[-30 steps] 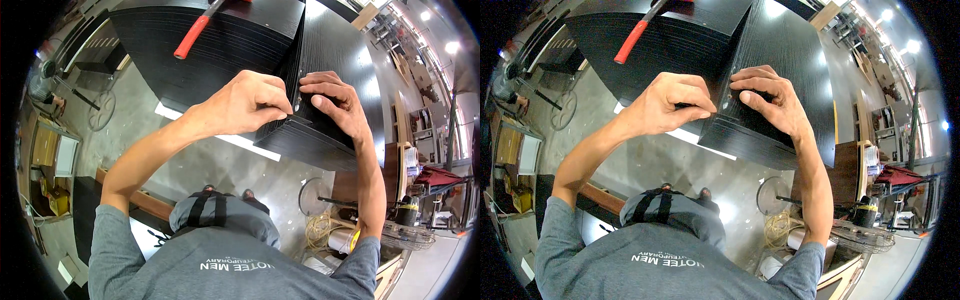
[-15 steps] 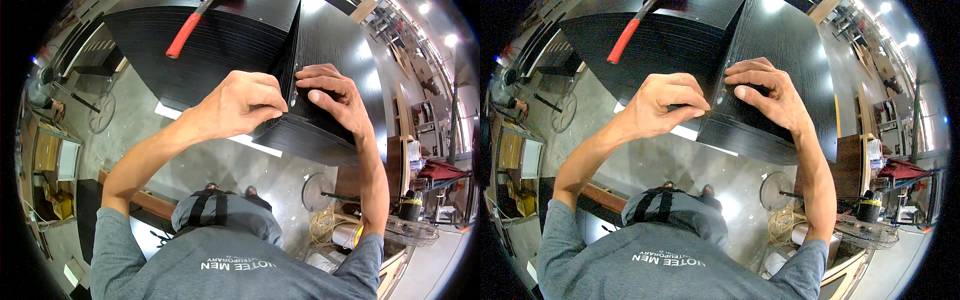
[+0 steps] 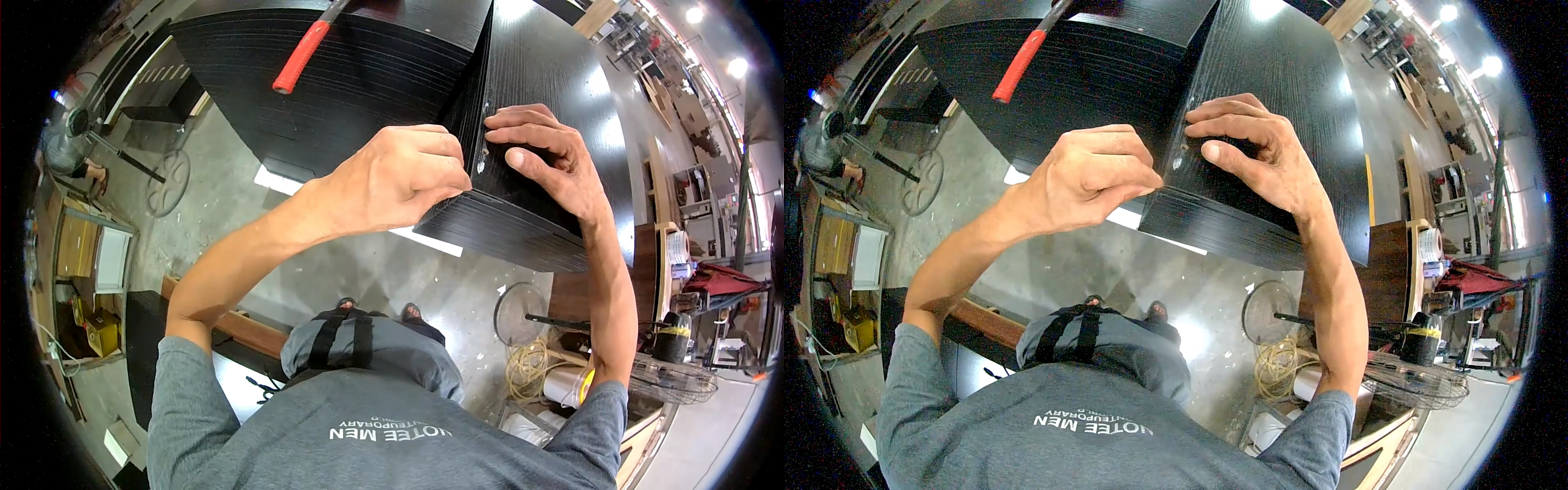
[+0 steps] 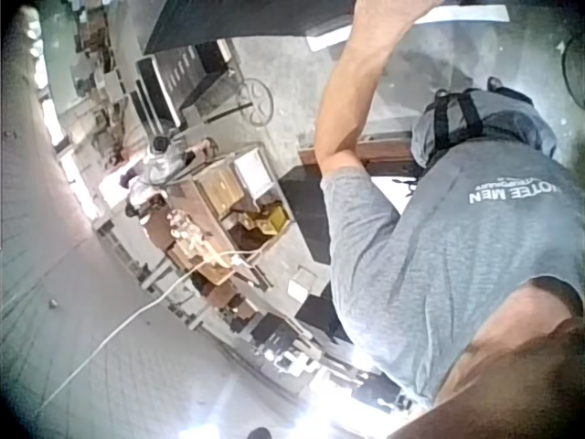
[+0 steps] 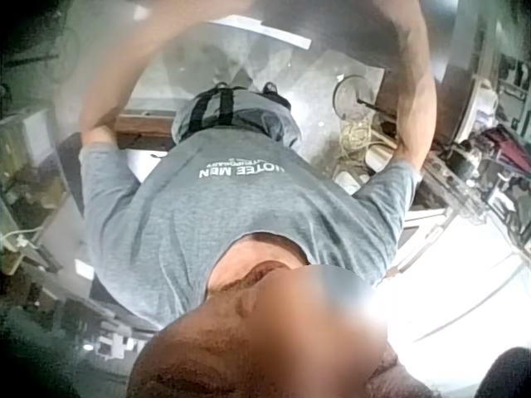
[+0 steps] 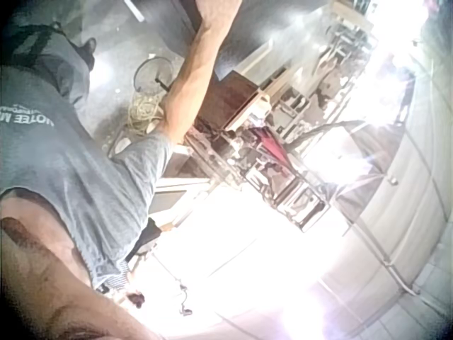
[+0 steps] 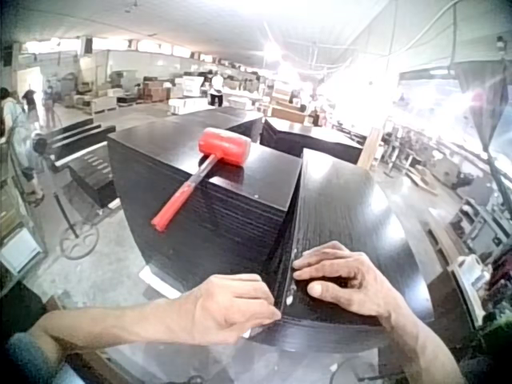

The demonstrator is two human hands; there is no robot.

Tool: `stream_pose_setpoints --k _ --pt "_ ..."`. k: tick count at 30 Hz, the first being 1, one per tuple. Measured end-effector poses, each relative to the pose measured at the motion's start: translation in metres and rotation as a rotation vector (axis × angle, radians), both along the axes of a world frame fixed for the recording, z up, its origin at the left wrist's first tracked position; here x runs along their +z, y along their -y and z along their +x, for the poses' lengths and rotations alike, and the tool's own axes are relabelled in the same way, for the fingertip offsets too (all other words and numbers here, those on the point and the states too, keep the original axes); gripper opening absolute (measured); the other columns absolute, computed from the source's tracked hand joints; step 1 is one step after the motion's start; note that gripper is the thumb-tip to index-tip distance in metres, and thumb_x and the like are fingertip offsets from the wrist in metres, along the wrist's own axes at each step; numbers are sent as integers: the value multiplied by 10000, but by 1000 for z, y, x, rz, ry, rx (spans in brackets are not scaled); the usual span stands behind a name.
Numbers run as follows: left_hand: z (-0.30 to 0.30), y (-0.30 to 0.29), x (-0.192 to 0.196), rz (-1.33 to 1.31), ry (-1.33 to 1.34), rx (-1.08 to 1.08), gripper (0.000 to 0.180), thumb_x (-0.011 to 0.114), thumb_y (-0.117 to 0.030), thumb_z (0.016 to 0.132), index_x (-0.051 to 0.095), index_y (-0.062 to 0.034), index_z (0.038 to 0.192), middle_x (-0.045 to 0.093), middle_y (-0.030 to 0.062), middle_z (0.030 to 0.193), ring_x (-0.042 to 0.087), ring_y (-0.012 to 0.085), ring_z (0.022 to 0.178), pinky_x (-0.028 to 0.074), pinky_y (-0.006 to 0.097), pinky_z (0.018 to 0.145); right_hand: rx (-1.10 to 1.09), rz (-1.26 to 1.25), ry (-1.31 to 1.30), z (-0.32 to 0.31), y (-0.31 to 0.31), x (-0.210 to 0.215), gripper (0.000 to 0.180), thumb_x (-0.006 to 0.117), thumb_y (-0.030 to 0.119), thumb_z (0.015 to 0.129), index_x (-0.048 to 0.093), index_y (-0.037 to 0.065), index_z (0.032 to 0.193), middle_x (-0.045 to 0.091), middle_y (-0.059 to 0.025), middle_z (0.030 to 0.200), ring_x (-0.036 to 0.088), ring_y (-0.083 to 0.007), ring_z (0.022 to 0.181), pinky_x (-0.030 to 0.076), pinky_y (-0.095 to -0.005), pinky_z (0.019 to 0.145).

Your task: Use a small scraping tool to clean excess material from the edges of stacked furniture panels and reorganize the stack.

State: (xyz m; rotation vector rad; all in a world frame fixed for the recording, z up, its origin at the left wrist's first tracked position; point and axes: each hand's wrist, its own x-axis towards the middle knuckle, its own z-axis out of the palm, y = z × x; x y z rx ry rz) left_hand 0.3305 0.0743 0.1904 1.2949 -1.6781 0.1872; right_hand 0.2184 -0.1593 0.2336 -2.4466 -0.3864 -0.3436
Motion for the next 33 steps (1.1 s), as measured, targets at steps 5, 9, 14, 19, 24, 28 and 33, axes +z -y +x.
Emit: stream_pose_setpoints --k 5,9,14,19,24,28,33 --pt "-1 -2 4 -27 -85 4 174 741 12 715 688 -6 880 645 110 833 640 266 768 515 345 647 -11 10 -8 -1 -1 2 318 707 317 854 744 62 1042 687 -90 1156 566 -255 1165 448 -432 1006" --pt "0 -1 4 -14 -49 -3 175 743 12 712 687 -7 877 644 112 836 640 268 769 517 345 648 -2 -10 -1 0 1 0 318 707 315 854 743 61 1042 687 -90 1156 567 -257 1167 446 -431 1010" --pt "-2 -1 6 -49 56 24 181 738 19 699 677 7 869 633 110 836 629 269 755 512 349 639 9 -4 5 0 0 1 304 704 297 858 741 60 1045 688 -90 1155 566 -257 1169 443 -427 1014" --pt "0 0 1 -106 167 17 227 733 48 666 658 31 879 612 114 832 605 277 732 500 357 613 -3 10 -5 0 -3 2 289 704 276 856 741 58 1044 688 -90 1153 561 -255 1171 443 -422 1012" --pt "8 5 -3 -104 152 -48 226 726 49 672 666 27 889 624 116 819 615 284 736 503 361 600 -11 14 -33 -1 -4 3 279 701 242 851 739 56 1056 680 -84 1166 556 -251 1169 443 -412 1008" --pt "10 1 -11 -45 23 -101 194 729 22 724 696 11 915 649 121 815 643 278 735 518 356 609 -21 19 -43 0 -8 4 275 705 232 850 738 55 1057 677 -86 1172 554 -251 1169 442 -412 1009" --pt "-6 -28 -18 3 -100 -5 190 733 -31 747 711 8 931 634 142 817 625 310 726 518 386 645 -34 2 -39 -1 -11 6 270 716 225 847 738 57 1058 678 -85 1173 559 -257 1167 433 -416 1019"
